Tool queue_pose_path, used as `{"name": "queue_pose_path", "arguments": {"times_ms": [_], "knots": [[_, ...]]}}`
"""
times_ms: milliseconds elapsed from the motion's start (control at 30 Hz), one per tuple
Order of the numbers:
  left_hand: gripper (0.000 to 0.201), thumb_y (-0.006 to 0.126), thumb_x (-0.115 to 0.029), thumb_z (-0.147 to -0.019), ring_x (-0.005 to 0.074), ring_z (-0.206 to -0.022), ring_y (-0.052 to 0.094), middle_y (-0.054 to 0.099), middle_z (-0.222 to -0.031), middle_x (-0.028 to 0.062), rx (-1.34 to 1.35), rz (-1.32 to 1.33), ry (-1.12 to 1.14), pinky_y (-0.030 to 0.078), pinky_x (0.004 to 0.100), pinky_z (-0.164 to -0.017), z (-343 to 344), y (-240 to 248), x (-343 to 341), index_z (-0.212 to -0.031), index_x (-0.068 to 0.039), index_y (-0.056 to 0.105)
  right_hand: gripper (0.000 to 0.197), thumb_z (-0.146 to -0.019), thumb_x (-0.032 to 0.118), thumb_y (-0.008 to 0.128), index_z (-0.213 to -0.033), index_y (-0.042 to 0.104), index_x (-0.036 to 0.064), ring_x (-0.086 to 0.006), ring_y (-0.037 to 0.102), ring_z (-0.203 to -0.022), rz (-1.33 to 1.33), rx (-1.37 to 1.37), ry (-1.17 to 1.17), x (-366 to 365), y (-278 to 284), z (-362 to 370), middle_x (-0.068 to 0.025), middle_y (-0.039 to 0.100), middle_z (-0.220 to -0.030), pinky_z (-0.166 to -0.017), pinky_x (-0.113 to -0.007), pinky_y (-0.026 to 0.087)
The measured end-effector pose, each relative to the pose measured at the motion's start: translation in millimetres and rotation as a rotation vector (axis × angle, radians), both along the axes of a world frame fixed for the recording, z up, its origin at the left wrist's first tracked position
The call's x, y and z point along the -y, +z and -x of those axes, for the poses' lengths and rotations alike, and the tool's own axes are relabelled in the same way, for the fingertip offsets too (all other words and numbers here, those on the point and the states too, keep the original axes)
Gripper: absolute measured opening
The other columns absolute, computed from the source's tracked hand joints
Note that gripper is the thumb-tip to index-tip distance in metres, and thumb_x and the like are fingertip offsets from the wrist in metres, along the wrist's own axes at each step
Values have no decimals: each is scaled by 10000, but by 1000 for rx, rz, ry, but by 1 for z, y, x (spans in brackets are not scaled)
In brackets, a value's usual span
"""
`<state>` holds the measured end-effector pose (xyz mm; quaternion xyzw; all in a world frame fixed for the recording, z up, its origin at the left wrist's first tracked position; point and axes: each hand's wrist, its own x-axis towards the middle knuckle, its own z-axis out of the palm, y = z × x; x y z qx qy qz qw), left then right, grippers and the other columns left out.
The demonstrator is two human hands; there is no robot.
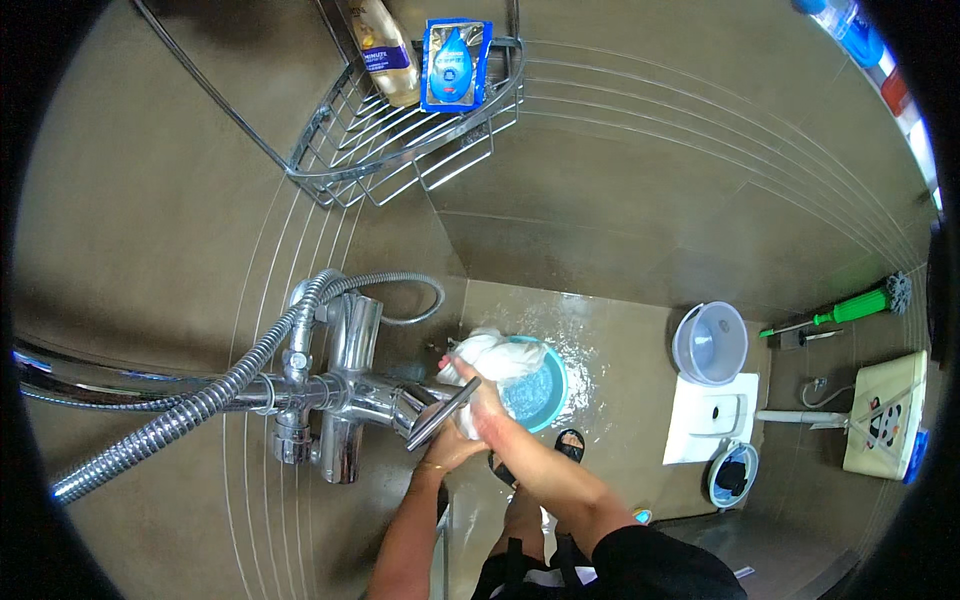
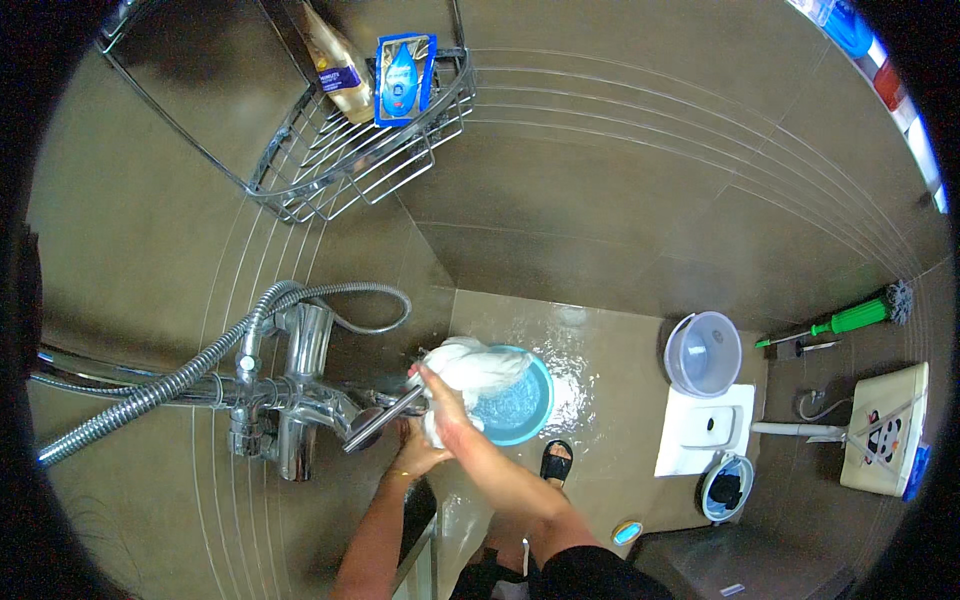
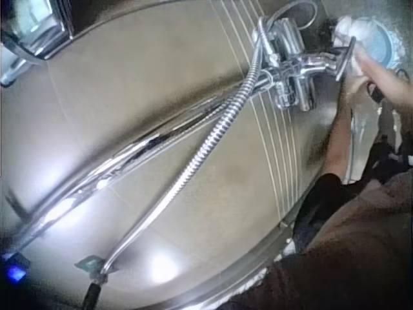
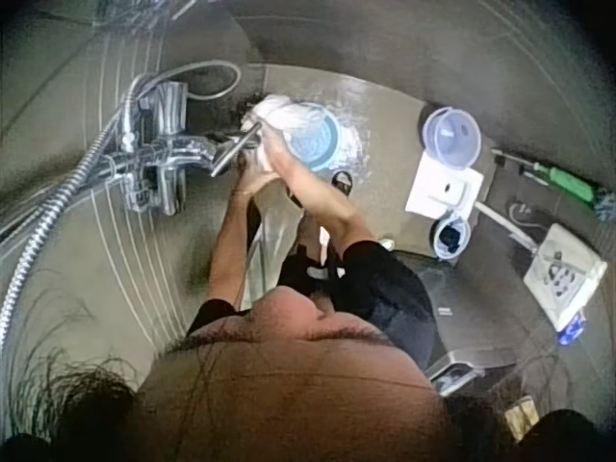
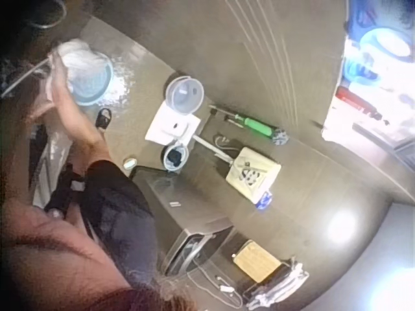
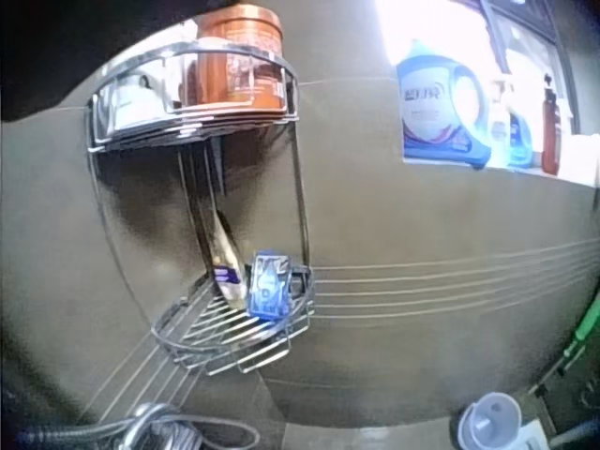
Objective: The person washes a white cloth by hand in a blue basin under running water, scrubbing and rinsing the fabric multiple times.
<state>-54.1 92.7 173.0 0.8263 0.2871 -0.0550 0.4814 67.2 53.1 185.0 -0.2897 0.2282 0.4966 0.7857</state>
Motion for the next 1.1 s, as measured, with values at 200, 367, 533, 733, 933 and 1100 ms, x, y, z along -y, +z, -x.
{"name": "queue_pose_path", "arguments": {"times_ms": [200, 367, 533, 733, 933, 1100], "knots": [[604, 692, -311, -713, 285, -972, 528, 537, -1033, 155, 205, -88, -43, 422, 421, -842, 17, -111, -62, -1185, -17, 457, 390, -852, 365, 597, -1089, 561, 57, -219, 591, -934, -215, -106, 137, 9, 35, -21, -73, 622, -1023, -855, -382, 467], [559, 672, -181, -635, 300, -1014, 512, 511, -1106, 171, -114, 226, -178, 411, 388, -873, -18, -31, -69, -1133, -2, 492, 635, -855, 536, 489, -1279, 437, 66, -330, 471, -1165, -198, -289, 140, 34, -68, -31, -148, 504, -1256, -989, -504, 350], [542, 653, -51, -557, 315, -1057, 496, 485, -1179, 186, -100, 112, -128, 399, 355, -905, -22, 49, -2, -1080, 13, 527, 715, -795, 621, 517, -1254, 444, 77, -333, 549, -1015, -258, -293, 156, 34, -81, -22, -142, 556, -1120, -893, -488, 451], [356, 671, -72, -602, 421, -1284, 274, 440, -1316, 160, 381, -219, -332, 204, 440, -1069, -16, 83, 49, -927, 21, 560, 522, -753, 503, 654, -1047, 557, 83, -191, 584, -796, -106, -250, 164, 21, -82, -20, -98, 593, -902, -665, -395, 498], [383, 772, -179, -576, 362, -1125, 430, 576, -1101, 115, 303, -176, -21, 318, 456, -973, -41, 77, 63, -879, -46, 580, 478, -768, 335, 636, -1124, 508, 42, -193, 577, -847, -34, -114, 261, 4, -76, -22, -106, 579, -990, -692, -360, 489], [346, 752, -166, -688, 195, -841, 585, 619, -958, 117, 24, 646, 832, 470, 333, -738, -69, 22, 28, -960, -17, 599, 473, -780, 195, 621, -1187, 468, 9, -195, 571, -889, 96, 36, 232, 18, -57, -23, -111, 566, -1064, -715, -330, 482]]}}
